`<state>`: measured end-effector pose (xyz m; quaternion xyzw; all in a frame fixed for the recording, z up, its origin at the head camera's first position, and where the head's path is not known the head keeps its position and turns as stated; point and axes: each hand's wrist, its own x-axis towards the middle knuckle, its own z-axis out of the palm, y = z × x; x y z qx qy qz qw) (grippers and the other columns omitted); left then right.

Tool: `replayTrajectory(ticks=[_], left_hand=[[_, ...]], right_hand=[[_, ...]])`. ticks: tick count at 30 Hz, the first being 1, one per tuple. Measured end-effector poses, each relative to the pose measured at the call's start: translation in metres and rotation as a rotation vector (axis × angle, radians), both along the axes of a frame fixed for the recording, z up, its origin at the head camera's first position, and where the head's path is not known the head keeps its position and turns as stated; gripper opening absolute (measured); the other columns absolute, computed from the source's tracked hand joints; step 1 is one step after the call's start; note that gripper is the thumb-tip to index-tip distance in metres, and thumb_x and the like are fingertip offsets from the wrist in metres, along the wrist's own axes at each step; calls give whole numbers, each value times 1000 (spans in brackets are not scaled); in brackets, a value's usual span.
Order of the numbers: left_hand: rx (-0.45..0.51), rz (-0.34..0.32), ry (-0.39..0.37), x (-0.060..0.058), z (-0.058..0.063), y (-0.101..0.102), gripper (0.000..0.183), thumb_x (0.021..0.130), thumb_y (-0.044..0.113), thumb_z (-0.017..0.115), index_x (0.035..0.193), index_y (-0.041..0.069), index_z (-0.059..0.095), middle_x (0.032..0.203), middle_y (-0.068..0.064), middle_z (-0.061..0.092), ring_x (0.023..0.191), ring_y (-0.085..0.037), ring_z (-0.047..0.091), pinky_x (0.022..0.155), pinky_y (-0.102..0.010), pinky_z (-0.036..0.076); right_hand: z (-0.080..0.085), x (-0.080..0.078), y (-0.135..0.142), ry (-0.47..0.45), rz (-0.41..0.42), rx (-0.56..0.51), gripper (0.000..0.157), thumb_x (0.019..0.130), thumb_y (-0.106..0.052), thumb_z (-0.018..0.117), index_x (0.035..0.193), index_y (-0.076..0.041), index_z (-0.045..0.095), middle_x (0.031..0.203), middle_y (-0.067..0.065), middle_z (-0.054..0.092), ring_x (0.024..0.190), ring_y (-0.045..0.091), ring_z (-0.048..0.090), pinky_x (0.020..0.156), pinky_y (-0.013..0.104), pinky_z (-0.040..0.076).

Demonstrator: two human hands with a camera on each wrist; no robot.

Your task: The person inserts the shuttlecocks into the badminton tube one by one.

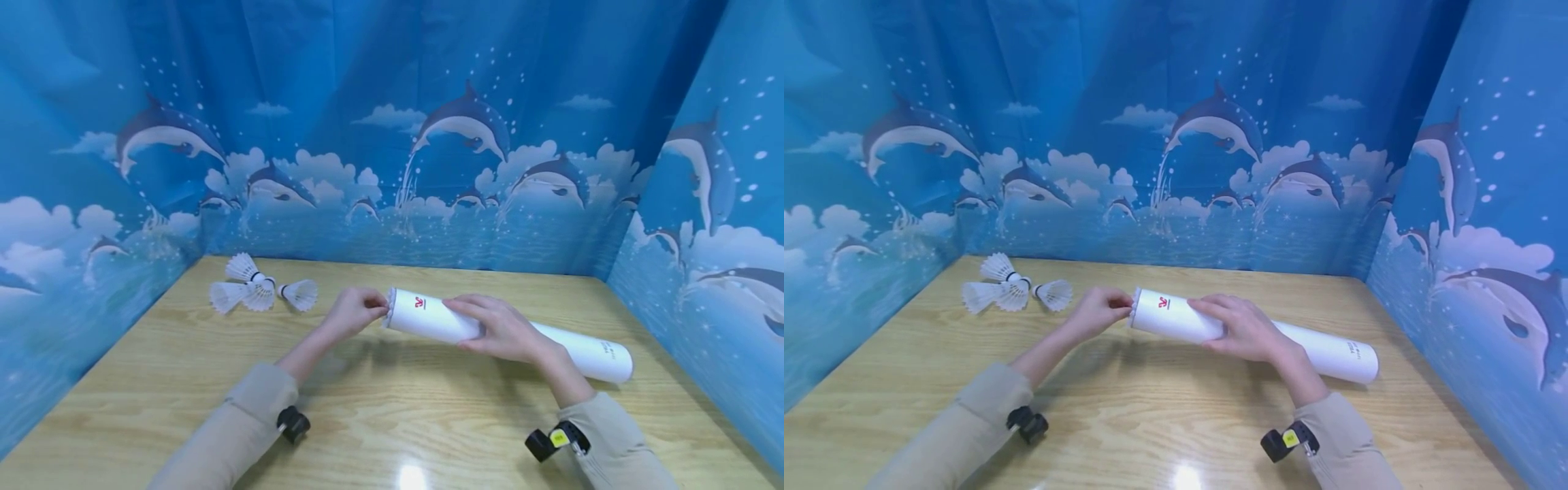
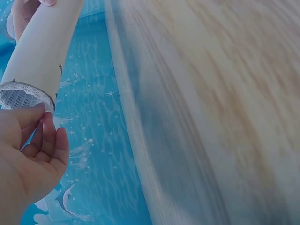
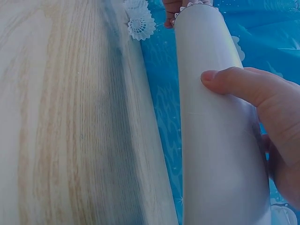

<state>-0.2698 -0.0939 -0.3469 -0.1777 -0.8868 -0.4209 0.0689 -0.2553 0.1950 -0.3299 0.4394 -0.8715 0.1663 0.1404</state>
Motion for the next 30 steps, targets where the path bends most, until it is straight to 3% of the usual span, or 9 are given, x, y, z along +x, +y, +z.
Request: replayTrajectory(ticks=[4, 18, 30], left_hand=[[-4, -5, 9, 0, 0, 2, 4, 81, 6, 69, 83, 2, 70, 81, -5, 69, 74, -16, 63, 66, -27, 51], [-22, 30, -113, -1, 6, 10, 7, 85, 5, 66, 89, 5, 71, 86, -5, 68, 79, -17, 61, 66, -28, 52], [-42, 29, -108, -6, 5, 12, 8, 85, 5, 65, 91, 5, 71, 88, -6, 68, 80, -18, 62, 67, -28, 52]], right_hand=[[0, 0, -1, -6, -4, 0, 70, 71, -25, 81, 133, -14, 51, 127, 11, 54, 111, 32, 53, 85, 48, 47], [0, -2, -1, 3, -4, 0, 71, 70, -25, 81, 133, -14, 51, 127, 11, 54, 110, 31, 53, 85, 48, 47], [-3, -4, 0, 0, -18, 13, 72, 71, -27, 80, 135, -15, 48, 128, 10, 53, 110, 32, 53, 85, 49, 47]])
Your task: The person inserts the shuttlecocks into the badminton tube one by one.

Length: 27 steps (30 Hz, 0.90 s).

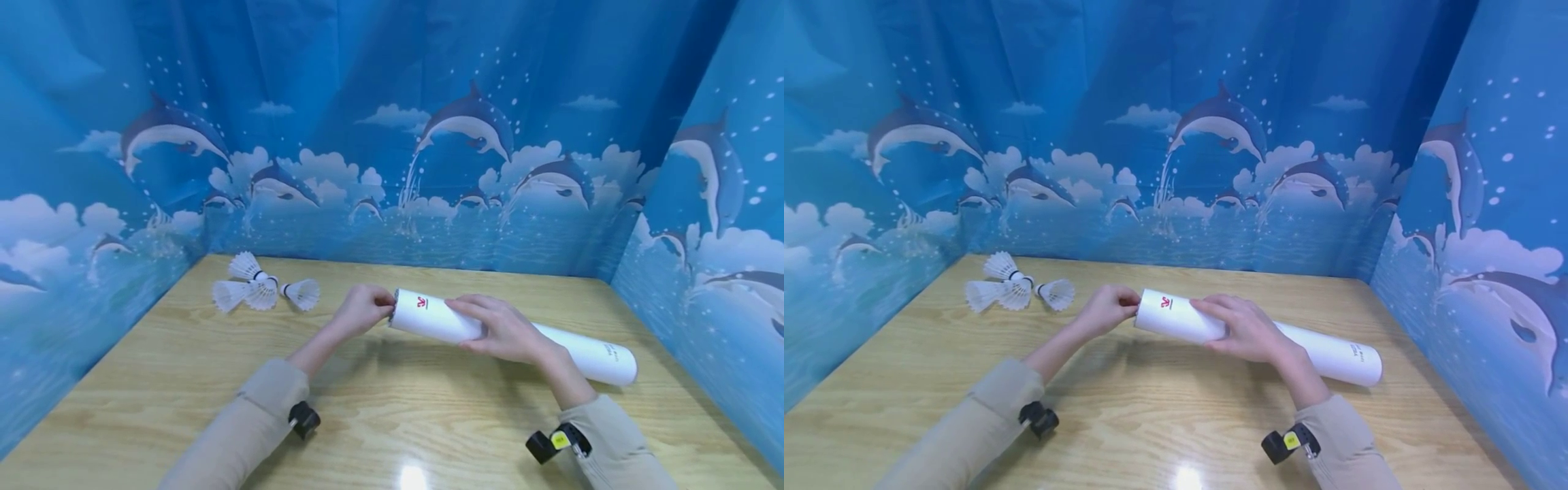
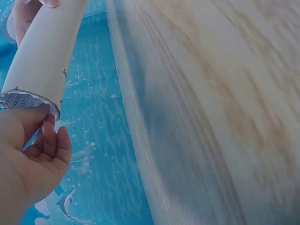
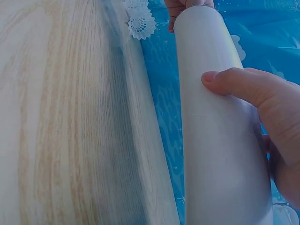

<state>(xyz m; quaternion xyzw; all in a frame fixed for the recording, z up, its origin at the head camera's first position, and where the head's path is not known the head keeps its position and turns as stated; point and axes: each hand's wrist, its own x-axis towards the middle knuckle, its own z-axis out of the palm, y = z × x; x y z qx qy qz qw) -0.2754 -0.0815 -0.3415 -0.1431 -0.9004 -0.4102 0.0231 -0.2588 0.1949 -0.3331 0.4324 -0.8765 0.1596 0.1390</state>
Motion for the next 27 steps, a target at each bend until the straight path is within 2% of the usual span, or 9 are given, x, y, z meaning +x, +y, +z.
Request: replayTrajectory(ticks=[14, 19, 27], left_hand=[[-3, -24, -9, 0, 1, 1, 10, 86, 5, 64, 93, 3, 71, 89, -7, 68, 80, -18, 62, 67, -27, 52], [7, -5, -35, 1, 0, -2, 11, 87, 10, 65, 94, 5, 72, 87, -5, 69, 76, -15, 61, 66, -27, 52], [-1, -4, 12, 3, -1, -18, 15, 87, 18, 66, 97, 8, 71, 90, -1, 68, 81, -15, 61, 69, -30, 51]], right_hand=[[-1, 2, 1, 8, 3, -8, 72, 71, -27, 81, 135, -14, 49, 128, 11, 53, 110, 32, 53, 85, 50, 47], [-2, 2, 1, 10, 4, -6, 73, 71, -28, 81, 135, -15, 49, 128, 10, 53, 111, 32, 53, 85, 50, 47], [1, 3, 2, 17, 14, -15, 72, 70, -28, 81, 134, -15, 50, 127, 10, 54, 110, 32, 53, 84, 49, 48]])
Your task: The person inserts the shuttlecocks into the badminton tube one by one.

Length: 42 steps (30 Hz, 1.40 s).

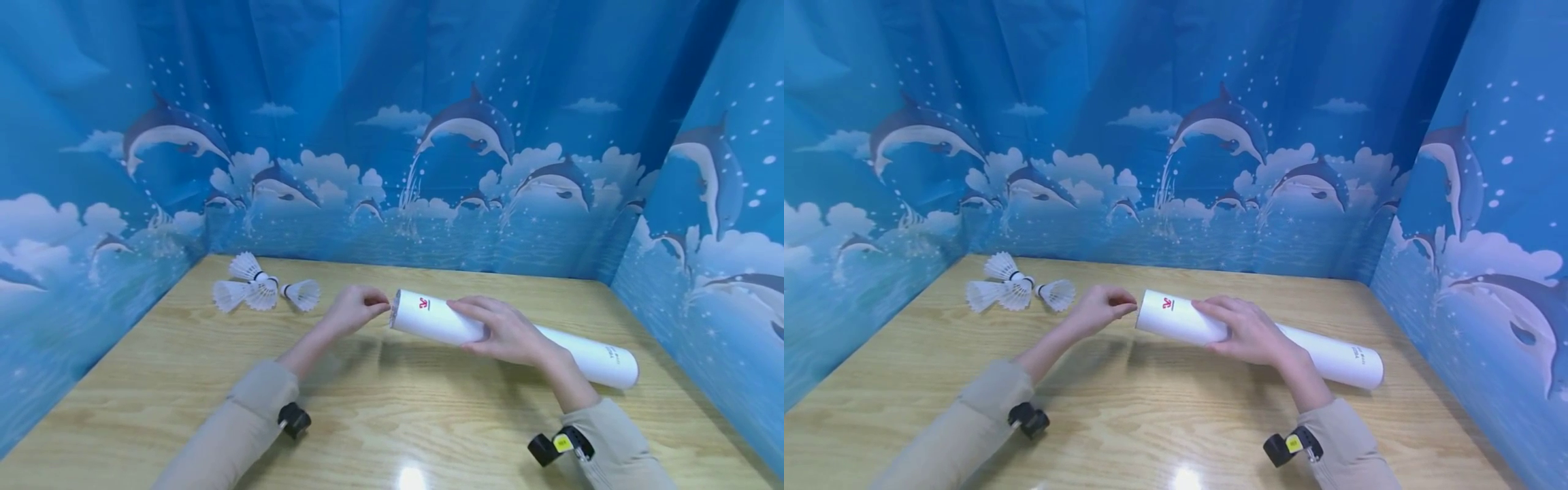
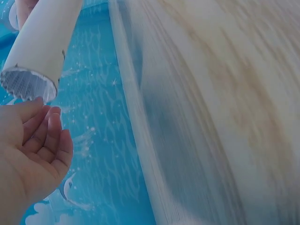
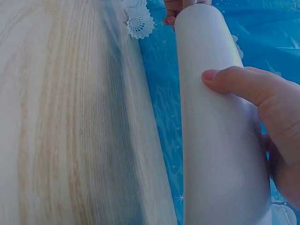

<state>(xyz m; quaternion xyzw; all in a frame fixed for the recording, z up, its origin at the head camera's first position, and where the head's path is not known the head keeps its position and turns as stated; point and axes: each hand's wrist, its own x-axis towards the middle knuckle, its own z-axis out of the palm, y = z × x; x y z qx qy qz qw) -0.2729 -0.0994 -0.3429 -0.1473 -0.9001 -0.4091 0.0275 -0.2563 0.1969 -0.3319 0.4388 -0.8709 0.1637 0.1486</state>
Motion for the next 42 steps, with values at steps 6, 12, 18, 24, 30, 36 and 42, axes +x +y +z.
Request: replayTrajectory(ticks=[6, 12, 18, 24, 30, 36, 42], left_hand=[[37, 20, -8, -1, 1, -21, 21, 91, 21, 60, 106, 8, 68, 97, -7, 67, 87, -19, 61, 71, -32, 51], [-9, 93, 71, -8, 1, -46, 26, 91, 24, 59, 110, 8, 67, 95, -5, 67, 84, -19, 60, 69, -33, 50], [-51, 155, 114, -12, 2, -70, 29, 91, 24, 60, 111, 3, 65, 94, -11, 66, 87, -24, 60, 73, -39, 48], [-96, 183, 116, -19, 1, -95, 33, 92, 21, 59, 115, -2, 61, 101, -17, 64, 94, -30, 58, 79, -43, 46], [-131, 210, 112, -23, 2, -112, 37, 91, 16, 58, 120, -7, 57, 111, -23, 61, 95, -34, 58, 79, -45, 46], [-181, 228, 59, -26, 4, -117, 42, 91, 17, 57, 125, -7, 52, 121, -25, 55, 100, -37, 56, 82, -47, 45], [-243, 231, 16, -28, 1, -122, 47, 92, 21, 57, 127, -8, 49, 123, -28, 52, 112, -42, 48, 92, -51, 40]], right_hand=[[-1, 0, 1, 0, 3, -1, 73, 70, -28, 81, 134, -14, 50, 127, 10, 54, 110, 32, 54, 84, 48, 48], [1, 1, 2, -9, -10, 2, 72, 71, -28, 81, 134, -14, 50, 127, 10, 54, 110, 32, 53, 84, 48, 48], [2, 1, 3, -8, -3, -1, 72, 70, -26, 81, 134, -14, 50, 126, 10, 54, 109, 31, 54, 84, 47, 48], [2, 0, 3, -8, -10, 2, 71, 70, -26, 81, 133, -14, 50, 126, 10, 54, 110, 31, 53, 85, 48, 47], [1, 0, 5, -12, -13, 7, 72, 71, -26, 81, 134, -15, 49, 127, 9, 54, 110, 31, 53, 85, 48, 47], [2, -1, 5, -6, -6, 3, 71, 71, -26, 81, 134, -15, 50, 126, 9, 55, 109, 31, 54, 85, 48, 47], [2, 0, 5, -9, 3, -4, 71, 70, -26, 81, 133, -14, 51, 126, 9, 55, 110, 30, 53, 85, 46, 48]])
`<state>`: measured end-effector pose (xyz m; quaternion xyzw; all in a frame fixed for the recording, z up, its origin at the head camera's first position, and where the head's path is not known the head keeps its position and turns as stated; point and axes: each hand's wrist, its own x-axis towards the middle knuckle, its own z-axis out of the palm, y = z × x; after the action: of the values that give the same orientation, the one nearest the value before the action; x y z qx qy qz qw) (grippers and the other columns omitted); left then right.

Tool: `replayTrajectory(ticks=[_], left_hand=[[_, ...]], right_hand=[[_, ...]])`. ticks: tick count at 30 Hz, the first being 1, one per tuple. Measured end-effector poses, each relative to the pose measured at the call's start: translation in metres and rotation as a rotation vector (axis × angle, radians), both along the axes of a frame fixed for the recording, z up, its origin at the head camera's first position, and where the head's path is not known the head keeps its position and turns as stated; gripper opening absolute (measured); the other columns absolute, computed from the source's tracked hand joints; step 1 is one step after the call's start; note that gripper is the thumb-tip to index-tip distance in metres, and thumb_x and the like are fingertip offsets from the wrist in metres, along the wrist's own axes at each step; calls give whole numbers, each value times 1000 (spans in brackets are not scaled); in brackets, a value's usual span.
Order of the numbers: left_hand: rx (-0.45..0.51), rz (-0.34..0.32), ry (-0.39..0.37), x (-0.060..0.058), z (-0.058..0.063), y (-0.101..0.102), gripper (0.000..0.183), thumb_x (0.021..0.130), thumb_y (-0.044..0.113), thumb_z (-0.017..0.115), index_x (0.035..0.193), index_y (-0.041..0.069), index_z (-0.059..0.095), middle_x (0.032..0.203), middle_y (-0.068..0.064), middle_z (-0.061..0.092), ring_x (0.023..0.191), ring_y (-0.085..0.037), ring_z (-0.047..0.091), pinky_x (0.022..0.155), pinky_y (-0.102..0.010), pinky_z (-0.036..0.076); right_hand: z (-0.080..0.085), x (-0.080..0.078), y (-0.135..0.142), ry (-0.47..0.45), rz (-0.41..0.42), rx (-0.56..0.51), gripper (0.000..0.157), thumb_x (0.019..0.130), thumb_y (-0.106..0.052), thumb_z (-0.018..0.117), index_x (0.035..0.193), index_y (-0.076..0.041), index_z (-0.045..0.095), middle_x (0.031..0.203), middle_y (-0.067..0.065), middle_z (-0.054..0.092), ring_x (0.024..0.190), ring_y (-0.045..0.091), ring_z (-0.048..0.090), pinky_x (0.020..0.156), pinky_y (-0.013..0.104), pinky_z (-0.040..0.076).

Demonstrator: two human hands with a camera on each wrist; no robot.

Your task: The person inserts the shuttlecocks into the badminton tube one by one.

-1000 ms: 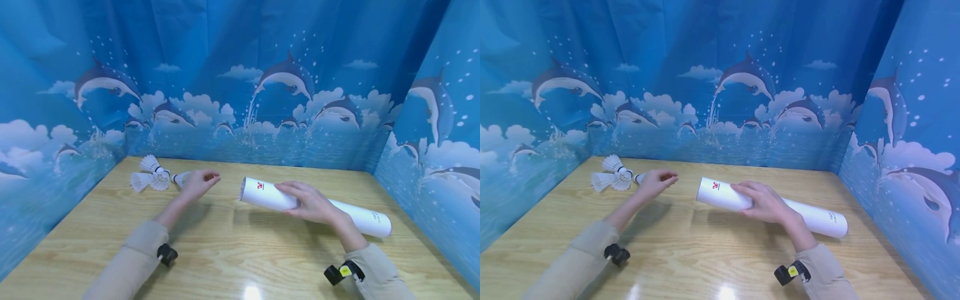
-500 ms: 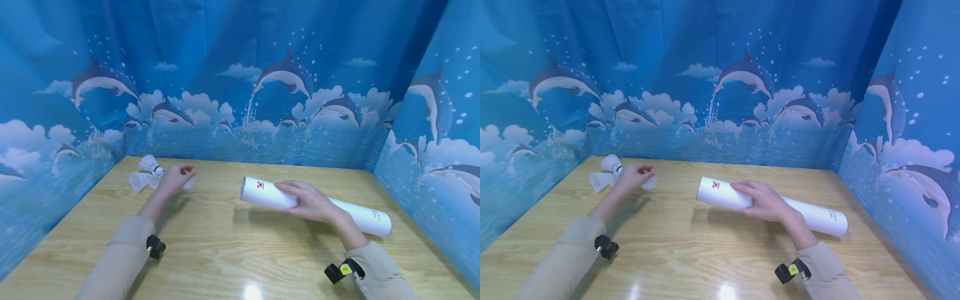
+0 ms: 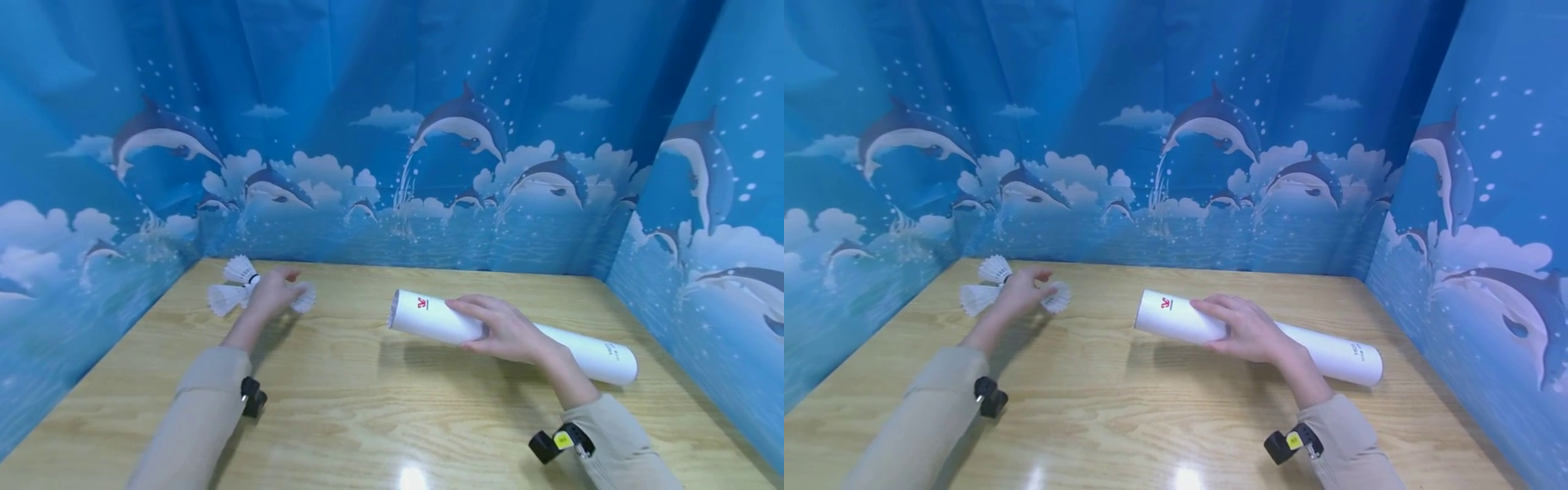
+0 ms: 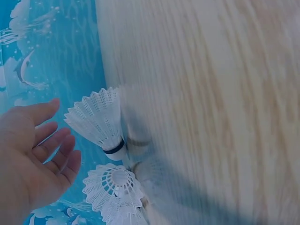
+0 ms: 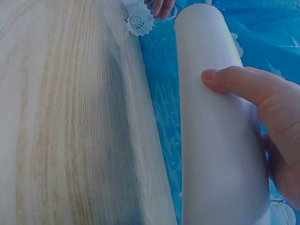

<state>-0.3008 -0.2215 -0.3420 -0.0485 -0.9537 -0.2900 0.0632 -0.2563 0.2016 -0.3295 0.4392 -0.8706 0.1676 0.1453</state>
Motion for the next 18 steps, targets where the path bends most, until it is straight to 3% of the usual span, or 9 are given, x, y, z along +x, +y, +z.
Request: replayTrajectory(ticks=[8, 18], left_hand=[[-76, -19, -12, -5, -6, -4, 43, 90, 21, 59, 122, -8, 53, 117, -28, 55, 108, -42, 51, 90, -51, 42], [-88, -5, 16, -9, -10, -3, 38, 85, 8, 58, 118, -10, 55, 112, -28, 57, 106, -42, 53, 89, -49, 42]], right_hand=[[-1, 1, 0, -23, -24, 6, 71, 71, -28, 80, 135, -15, 50, 129, 9, 53, 112, 31, 52, 85, 48, 47], [0, 1, 1, -29, -29, 4, 70, 72, -27, 80, 134, -15, 50, 128, 9, 53, 113, 31, 52, 85, 48, 47]])
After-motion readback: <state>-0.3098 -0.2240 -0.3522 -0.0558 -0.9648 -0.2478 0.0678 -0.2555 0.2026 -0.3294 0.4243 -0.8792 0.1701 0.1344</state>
